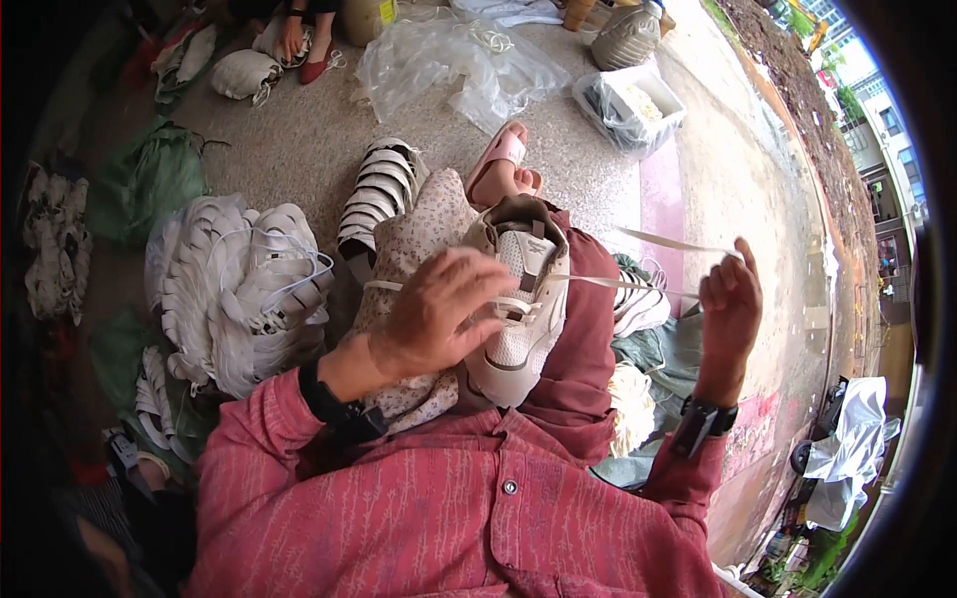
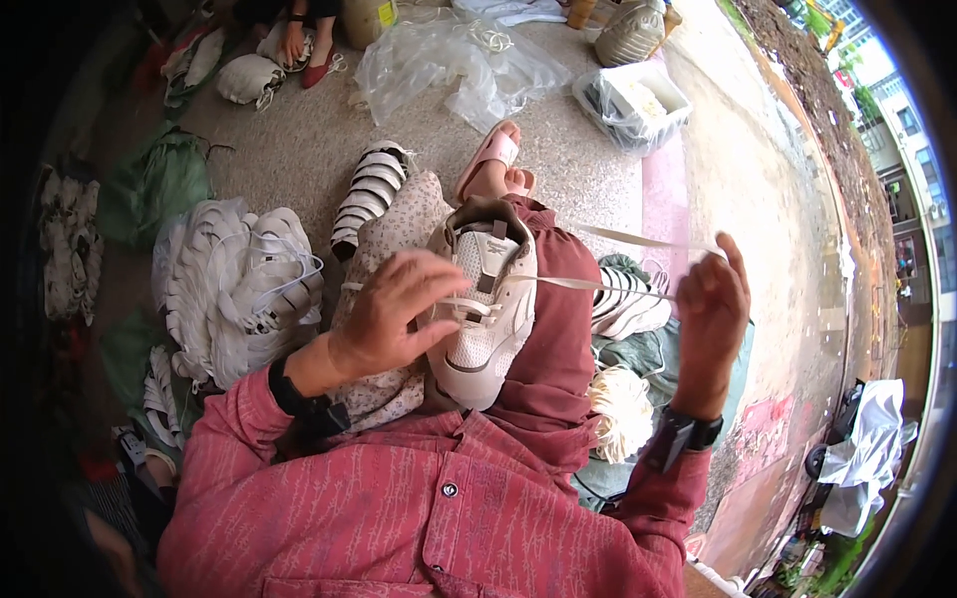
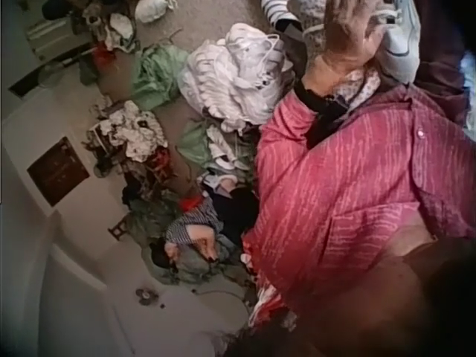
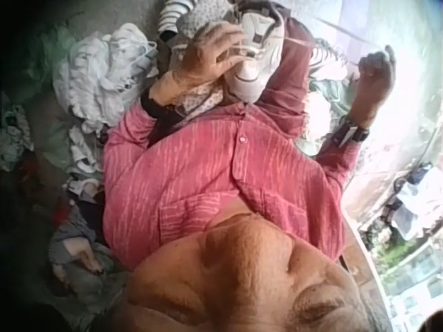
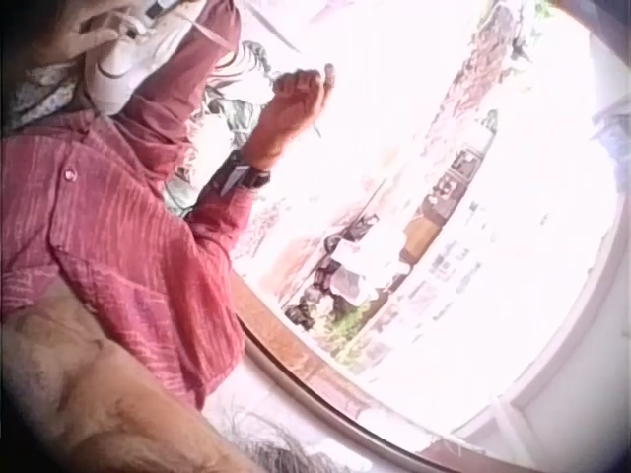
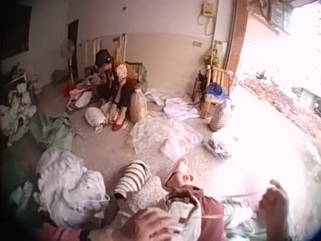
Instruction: The recorder is lacing and organizing white shoe components while sitting on the floor.
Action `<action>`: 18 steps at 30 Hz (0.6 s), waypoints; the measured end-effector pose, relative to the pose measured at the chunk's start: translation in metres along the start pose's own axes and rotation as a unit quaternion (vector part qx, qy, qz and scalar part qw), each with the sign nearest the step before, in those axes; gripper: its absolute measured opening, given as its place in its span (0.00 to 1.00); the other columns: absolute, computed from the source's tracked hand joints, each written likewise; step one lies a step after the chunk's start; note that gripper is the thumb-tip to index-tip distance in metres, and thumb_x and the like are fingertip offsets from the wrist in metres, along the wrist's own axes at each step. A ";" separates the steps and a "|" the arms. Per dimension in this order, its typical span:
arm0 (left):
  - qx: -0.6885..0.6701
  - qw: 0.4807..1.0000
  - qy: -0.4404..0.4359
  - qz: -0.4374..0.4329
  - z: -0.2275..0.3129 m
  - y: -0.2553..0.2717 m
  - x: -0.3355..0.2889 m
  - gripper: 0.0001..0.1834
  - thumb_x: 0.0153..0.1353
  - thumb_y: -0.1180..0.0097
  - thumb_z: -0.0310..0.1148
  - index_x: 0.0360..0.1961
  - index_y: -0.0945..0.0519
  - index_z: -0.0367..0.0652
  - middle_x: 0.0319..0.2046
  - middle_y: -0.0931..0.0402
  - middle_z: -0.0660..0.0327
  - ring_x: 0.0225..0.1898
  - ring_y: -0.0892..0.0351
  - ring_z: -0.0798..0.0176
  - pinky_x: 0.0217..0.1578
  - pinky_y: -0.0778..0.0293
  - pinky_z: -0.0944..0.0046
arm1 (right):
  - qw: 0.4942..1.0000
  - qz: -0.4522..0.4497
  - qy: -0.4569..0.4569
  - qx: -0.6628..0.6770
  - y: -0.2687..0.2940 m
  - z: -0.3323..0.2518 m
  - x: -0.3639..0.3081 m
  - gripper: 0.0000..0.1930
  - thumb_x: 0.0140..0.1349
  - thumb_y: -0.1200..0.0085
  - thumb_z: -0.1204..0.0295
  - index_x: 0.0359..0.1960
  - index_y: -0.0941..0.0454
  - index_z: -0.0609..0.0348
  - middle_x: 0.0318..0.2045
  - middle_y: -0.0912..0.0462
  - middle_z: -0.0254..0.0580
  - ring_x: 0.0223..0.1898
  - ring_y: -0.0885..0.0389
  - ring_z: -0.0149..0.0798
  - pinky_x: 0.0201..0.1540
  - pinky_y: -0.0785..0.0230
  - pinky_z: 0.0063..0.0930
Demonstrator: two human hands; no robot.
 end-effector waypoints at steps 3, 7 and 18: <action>-0.002 0.999 -0.007 -0.041 -0.005 0.001 0.011 0.08 0.50 0.34 0.30 0.31 0.21 0.46 0.43 0.25 0.64 0.50 0.28 0.57 0.53 0.36 0.57 | 0.930 0.167 -0.074 -0.318 0.043 0.004 -0.005 0.17 0.68 0.48 0.62 0.50 0.25 0.62 0.27 0.21 0.40 0.24 0.24 0.30 0.26 0.31 0.26; -0.049 0.986 -0.108 -0.113 0.003 0.003 0.007 0.07 0.50 0.35 0.33 0.28 0.21 0.49 0.40 0.26 0.65 0.50 0.30 0.60 0.55 0.40 0.52 | 0.635 0.018 -0.027 -0.772 0.027 0.025 -0.031 0.13 0.59 0.39 0.63 0.30 0.19 0.63 0.23 0.19 0.46 0.26 0.19 0.39 0.34 0.29 0.31; -0.071 0.983 -0.076 -0.150 -0.020 0.001 0.038 0.24 0.46 0.33 0.31 0.47 0.24 0.46 0.56 0.31 0.57 0.62 0.37 0.49 0.65 0.46 0.49 | 0.762 -0.329 0.162 -0.534 -0.117 0.084 -0.044 0.07 0.57 0.41 0.74 0.36 0.23 0.58 0.32 0.24 0.41 0.32 0.20 0.49 0.32 0.28 0.38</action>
Point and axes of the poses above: each hand's wrist, its own x-axis towards the middle knuckle, its own y-axis out of the back of the hand, z = x × y, the point moved 1 cm from there along x, towards the middle knuckle
